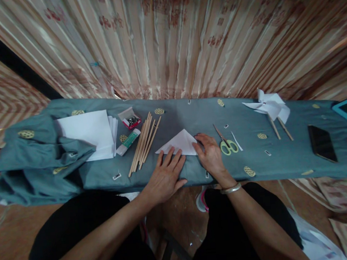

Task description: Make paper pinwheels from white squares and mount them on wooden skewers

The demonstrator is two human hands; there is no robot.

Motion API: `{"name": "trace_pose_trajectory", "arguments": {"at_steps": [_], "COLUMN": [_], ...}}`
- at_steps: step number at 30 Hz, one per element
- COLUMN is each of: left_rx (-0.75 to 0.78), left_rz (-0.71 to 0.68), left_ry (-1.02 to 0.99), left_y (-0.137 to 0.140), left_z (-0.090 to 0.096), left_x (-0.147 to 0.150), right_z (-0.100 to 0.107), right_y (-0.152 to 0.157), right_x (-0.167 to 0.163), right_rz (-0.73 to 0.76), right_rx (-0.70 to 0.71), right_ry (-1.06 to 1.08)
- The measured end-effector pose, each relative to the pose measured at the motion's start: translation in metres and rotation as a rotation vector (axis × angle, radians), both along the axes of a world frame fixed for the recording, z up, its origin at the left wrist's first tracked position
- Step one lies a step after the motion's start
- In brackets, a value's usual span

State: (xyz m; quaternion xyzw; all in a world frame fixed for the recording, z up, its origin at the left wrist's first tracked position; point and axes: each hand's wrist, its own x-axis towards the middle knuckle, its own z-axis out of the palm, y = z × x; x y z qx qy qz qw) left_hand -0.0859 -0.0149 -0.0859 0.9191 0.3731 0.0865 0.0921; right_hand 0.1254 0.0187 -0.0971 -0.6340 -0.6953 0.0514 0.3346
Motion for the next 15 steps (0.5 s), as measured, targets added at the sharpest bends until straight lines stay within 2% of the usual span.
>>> {"name": "trace_pose_trajectory", "arguments": {"at_steps": [15], "left_rx": [-0.025], "left_rz": [0.014], "left_ry": [0.033], "left_y": [0.0003], "left_z": [0.0058], "left_x": [0.0015], "right_z": [-0.0001], "right_y": [0.0011], "right_x": [-0.0039], "right_rz": [-0.002], "right_rx": [0.017], "right_ry": [-0.058]}}
